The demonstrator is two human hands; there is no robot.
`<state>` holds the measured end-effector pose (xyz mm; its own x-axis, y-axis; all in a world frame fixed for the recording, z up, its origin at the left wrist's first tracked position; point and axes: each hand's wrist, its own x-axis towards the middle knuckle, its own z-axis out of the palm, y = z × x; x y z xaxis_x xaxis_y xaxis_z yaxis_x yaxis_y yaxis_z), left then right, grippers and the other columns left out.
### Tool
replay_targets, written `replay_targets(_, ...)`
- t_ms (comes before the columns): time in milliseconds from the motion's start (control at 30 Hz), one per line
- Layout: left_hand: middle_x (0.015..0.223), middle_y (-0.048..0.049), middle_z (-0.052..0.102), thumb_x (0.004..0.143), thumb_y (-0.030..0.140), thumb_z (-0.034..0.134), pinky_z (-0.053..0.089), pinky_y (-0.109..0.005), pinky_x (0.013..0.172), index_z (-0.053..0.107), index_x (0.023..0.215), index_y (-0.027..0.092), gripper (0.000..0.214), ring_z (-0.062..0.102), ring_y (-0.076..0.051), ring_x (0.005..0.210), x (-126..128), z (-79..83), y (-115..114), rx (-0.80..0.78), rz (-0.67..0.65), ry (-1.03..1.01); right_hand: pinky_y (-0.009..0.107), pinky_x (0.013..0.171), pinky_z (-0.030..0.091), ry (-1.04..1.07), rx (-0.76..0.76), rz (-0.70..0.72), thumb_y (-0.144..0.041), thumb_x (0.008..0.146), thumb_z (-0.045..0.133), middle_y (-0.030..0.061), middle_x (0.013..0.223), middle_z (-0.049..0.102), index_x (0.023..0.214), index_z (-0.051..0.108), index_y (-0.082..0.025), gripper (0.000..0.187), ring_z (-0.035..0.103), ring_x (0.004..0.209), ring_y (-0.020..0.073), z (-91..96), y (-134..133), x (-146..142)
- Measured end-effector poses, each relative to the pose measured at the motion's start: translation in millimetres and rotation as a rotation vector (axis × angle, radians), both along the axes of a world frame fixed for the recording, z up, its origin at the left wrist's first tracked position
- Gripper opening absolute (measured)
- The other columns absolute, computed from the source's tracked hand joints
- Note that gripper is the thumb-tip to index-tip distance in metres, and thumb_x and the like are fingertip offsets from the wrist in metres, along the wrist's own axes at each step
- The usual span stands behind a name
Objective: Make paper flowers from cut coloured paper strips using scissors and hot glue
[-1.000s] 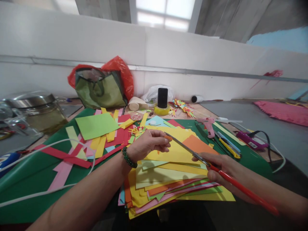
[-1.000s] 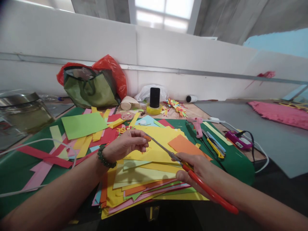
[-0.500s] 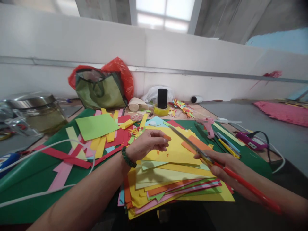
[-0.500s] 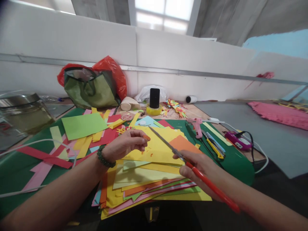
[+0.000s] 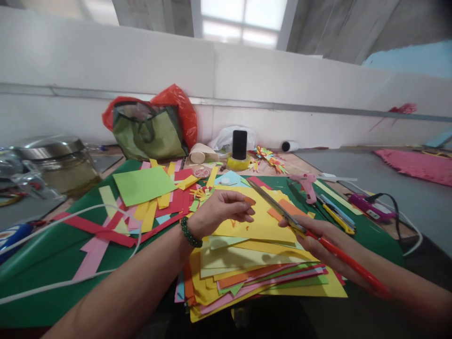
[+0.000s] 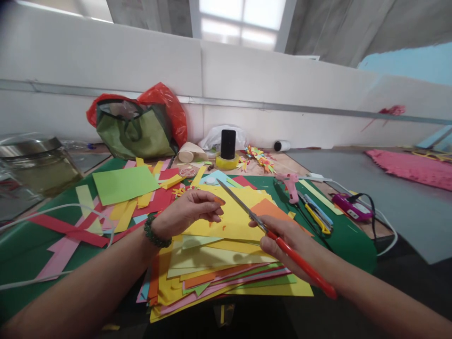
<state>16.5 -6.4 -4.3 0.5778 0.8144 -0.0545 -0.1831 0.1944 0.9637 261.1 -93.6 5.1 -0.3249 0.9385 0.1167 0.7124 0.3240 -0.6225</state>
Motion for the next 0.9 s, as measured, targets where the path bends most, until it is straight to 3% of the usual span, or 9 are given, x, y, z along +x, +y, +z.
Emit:
replay_targets(167,0.067,-0.0026,0.067,0.060,0.036,0.085,0.046,-0.023,0.058,0.073,0.080,0.012,0.034,0.060,-0.010,0.057,-2,0.0,1,0.032,-0.024,-0.020,0.027,0.055,0.045,-0.024,-0.101,0.022,-0.068,0.087,0.040,0.0034,0.072,0.056,0.117,0.062,-0.022,0.059,0.052,0.061,0.0176,6.6,-8,-1)
replay_targets(433,0.061,-0.0008,0.063,0.070,0.035,0.077,0.041,-0.020,0.053,0.074,0.077,0.013,0.024,0.054,-0.008,0.056,-2,0.3,1,0.191,-0.067,0.110,0.035,0.074,0.052,-0.112,-0.170,0.058,-0.071,0.086,0.040,0.0107,0.096,0.068,0.124,0.060,-0.019,0.068,0.065,0.086,0.0269,19.2,-9,-4)
replay_targets(667,0.052,0.0001,0.061,0.067,0.022,0.072,0.038,-0.019,0.049,0.076,0.071,0.014,0.010,0.051,-0.007,0.050,0,7.2,-3,0.126,-0.043,0.158,0.031,0.069,0.051,-0.079,-0.147,0.034,-0.074,0.083,0.041,0.0086,0.092,0.070,0.119,0.065,-0.020,0.069,0.064,0.080,0.0249,17.3,-12,-10)
replay_targets(900,0.052,0.0005,0.062,0.063,0.019,0.074,0.038,-0.020,0.047,0.073,0.063,0.014,0.005,0.049,-0.006,0.047,1,7.3,-2,0.061,-0.045,0.195,0.030,0.070,0.051,-0.078,-0.208,0.110,-0.070,0.082,0.049,0.0087,0.093,0.070,0.125,0.064,-0.018,0.069,0.064,0.082,0.0248,15.1,-5,-4)
